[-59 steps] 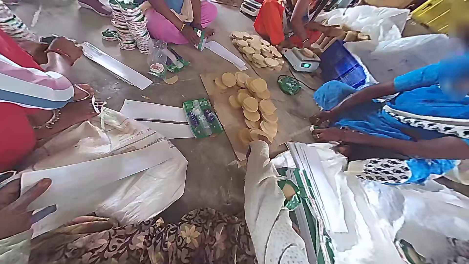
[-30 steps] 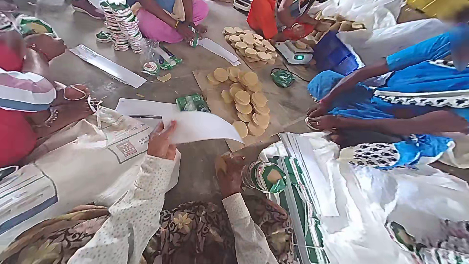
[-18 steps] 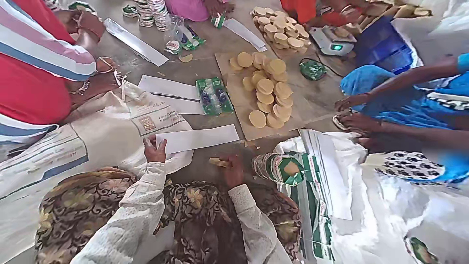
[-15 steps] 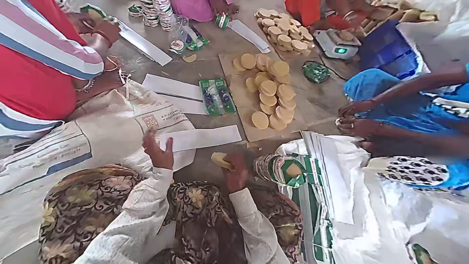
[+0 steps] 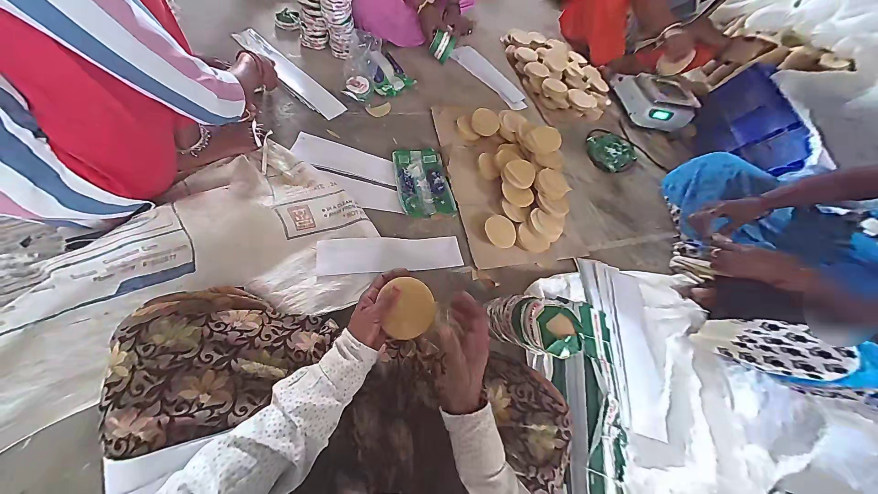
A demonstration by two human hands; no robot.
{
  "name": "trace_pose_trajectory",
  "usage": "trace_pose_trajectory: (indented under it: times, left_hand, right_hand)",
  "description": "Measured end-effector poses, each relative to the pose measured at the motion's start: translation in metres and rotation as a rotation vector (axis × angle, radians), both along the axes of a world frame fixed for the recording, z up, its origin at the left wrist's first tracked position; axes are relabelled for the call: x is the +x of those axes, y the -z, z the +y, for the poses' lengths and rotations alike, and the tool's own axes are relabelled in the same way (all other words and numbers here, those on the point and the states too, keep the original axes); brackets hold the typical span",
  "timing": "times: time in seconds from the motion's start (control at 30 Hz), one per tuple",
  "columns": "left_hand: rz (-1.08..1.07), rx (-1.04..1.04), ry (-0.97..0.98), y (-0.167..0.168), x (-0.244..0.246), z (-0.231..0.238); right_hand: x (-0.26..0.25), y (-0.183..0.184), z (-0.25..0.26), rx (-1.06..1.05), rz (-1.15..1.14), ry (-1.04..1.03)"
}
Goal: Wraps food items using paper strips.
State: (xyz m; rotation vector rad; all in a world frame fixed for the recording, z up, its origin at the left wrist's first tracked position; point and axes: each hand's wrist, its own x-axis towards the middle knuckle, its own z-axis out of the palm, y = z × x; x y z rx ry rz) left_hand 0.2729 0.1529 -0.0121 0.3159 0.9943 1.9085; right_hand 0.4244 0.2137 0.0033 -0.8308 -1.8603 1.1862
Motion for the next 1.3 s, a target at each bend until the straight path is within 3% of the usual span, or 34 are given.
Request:
trace_pose_trajectory:
  times: [0.1, 0.2, 0.27, 0.4, 0.53, 1.07, 1.2, 1.3]
  left_hand:
    - [0.345, 0.237, 0.057, 0.026, -0.003, 0.009]
    - [0.529, 0.227, 0.020, 0.041, -0.005, 0.017]
    - [0.423, 0.092, 0.043, 0.041, -0.006, 0.017]
    - [-0.108, -0.322, 0.013, 0.017, 0.003, 0.016]
    - [-0.237, -0.383, -0.115, 0.021, 0.005, 0.017]
    - [-0.159, -0.413, -0.335, 0.034, 0.011, 0.020]
    - [-0.178, -0.418, -0.336, 0.031, 0.013, 0.021]
    - [-0.207, -0.428, -0.317, 0.029, 0.015, 0.019]
  right_hand:
    - [-0.016, -0.009, 0.022, -0.358, -0.052, -0.086]
    - [-0.026, -0.005, 0.034, -0.346, -0.127, -0.104]
    - [-0.029, -0.001, 0.039, -0.350, -0.142, -0.095]
    - [-0.034, 0.008, 0.031, -0.328, -0.220, 0.047]
    - [-0.031, 0.015, 0.014, 0.055, -0.392, 0.102]
    - [-0.048, 0.009, -0.014, 0.218, -0.384, 0.187]
    - [-0.054, 0.012, -0.018, 0.068, -0.340, 0.197]
    - [-0.056, 0.008, -0.011, -0.237, -0.187, 0.196]
